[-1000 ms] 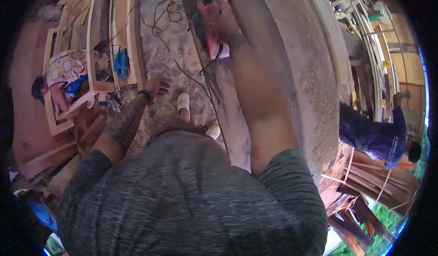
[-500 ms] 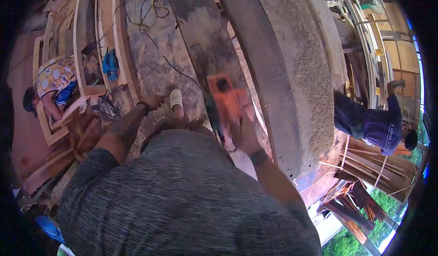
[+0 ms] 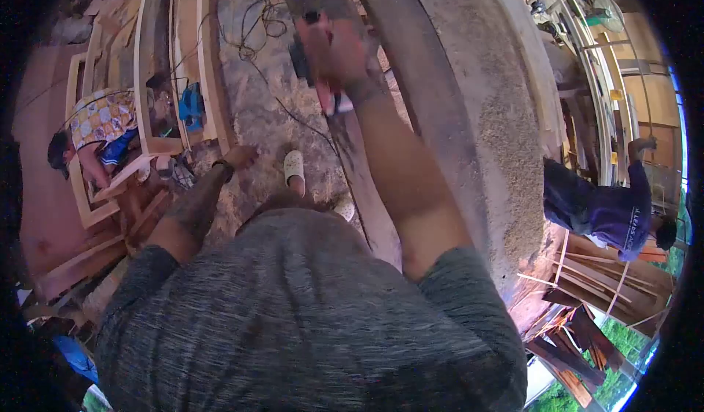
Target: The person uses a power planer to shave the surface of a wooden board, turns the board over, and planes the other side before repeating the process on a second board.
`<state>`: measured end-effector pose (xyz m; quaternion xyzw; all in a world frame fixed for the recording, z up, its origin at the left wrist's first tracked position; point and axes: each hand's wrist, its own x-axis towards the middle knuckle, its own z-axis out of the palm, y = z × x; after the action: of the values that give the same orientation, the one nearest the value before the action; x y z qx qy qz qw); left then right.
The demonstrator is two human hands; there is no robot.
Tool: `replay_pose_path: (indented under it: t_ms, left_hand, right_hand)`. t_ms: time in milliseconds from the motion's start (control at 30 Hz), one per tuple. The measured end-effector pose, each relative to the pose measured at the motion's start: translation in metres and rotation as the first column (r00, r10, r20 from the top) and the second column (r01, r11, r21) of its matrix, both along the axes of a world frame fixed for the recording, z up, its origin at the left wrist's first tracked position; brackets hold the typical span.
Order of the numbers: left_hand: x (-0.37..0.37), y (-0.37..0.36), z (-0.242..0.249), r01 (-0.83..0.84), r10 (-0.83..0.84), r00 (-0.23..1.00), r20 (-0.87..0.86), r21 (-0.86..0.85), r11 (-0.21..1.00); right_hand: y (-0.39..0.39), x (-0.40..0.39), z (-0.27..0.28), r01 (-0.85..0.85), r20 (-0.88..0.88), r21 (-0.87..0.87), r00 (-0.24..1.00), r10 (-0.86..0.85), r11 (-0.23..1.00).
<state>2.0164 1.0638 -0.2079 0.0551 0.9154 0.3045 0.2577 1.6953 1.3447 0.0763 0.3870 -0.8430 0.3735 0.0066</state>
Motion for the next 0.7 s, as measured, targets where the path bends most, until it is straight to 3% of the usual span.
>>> replay_pose_path:
  t_ms: [33, 100, 167, 200, 267, 333, 400, 500, 600, 667, 700]
  left_hand:
    - [-0.002, 0.004, 0.001, -0.188, 0.177, 0.974, 0.14, 0.065, 0.98]
    - [-0.01, 0.028, 0.031, -0.426, 0.435, 0.887, 0.156, -0.088, 0.9]
    - [-0.027, 0.074, 0.09, -0.504, 0.489, 0.863, -0.124, -0.15, 0.851]
    - [-0.044, 0.099, 0.133, -0.495, 0.467, 0.858, -0.214, -0.097, 0.864]
    - [-0.079, 0.152, 0.239, -0.257, 0.292, 0.936, -0.195, 0.188, 0.948]
    - [-0.1, 0.204, 0.272, 0.059, 0.048, 0.974, -0.219, 0.457, 0.888]
    - [-0.106, 0.263, 0.319, 0.248, 0.019, 0.848, -0.53, 0.427, 0.87]
    - [-0.116, 0.303, 0.306, 0.296, -0.081, 0.788, -0.611, 0.26, 0.919]
    - [-0.144, 0.29, 0.252, 0.313, -0.238, 0.689, -0.685, -0.015, 0.95]
    - [-0.181, 0.241, 0.241, 0.394, -0.149, 0.691, -0.708, 0.195, 0.898]
    - [-0.201, 0.214, 0.234, 0.402, -0.205, 0.636, -0.744, 0.093, 0.911]
  right_hand:
    - [0.018, 0.015, -0.002, -0.044, 0.021, -0.054, 0.999, 0.045, 0.998]
    - [0.076, 0.073, 0.001, -0.053, 0.17, -0.083, 0.983, 0.067, 0.995]
    - [0.142, 0.147, 0.017, 0.046, 0.466, 0.072, 0.882, -0.074, 0.996]
    - [0.175, 0.183, 0.027, 0.085, 0.588, 0.154, 0.793, -0.161, 0.984]
    - [0.232, 0.245, 0.04, 0.14, 0.696, 0.234, 0.667, -0.266, 0.962]
    - [0.278, 0.296, 0.037, 0.208, 0.749, 0.243, 0.58, -0.32, 0.947]
    - [0.301, 0.324, 0.03, 0.29, 0.784, 0.206, 0.522, -0.335, 0.934]
    - [0.277, 0.298, 0.042, 0.265, 0.757, 0.123, 0.598, -0.263, 0.956]
    - [0.228, 0.251, 0.034, 0.264, 0.626, 0.1, 0.733, -0.266, 0.959]
    - [0.187, 0.204, 0.025, 0.197, 0.589, 0.068, 0.783, -0.199, 0.978]
    - [0.163, 0.176, 0.019, 0.149, 0.527, 0.057, 0.835, -0.156, 0.987]
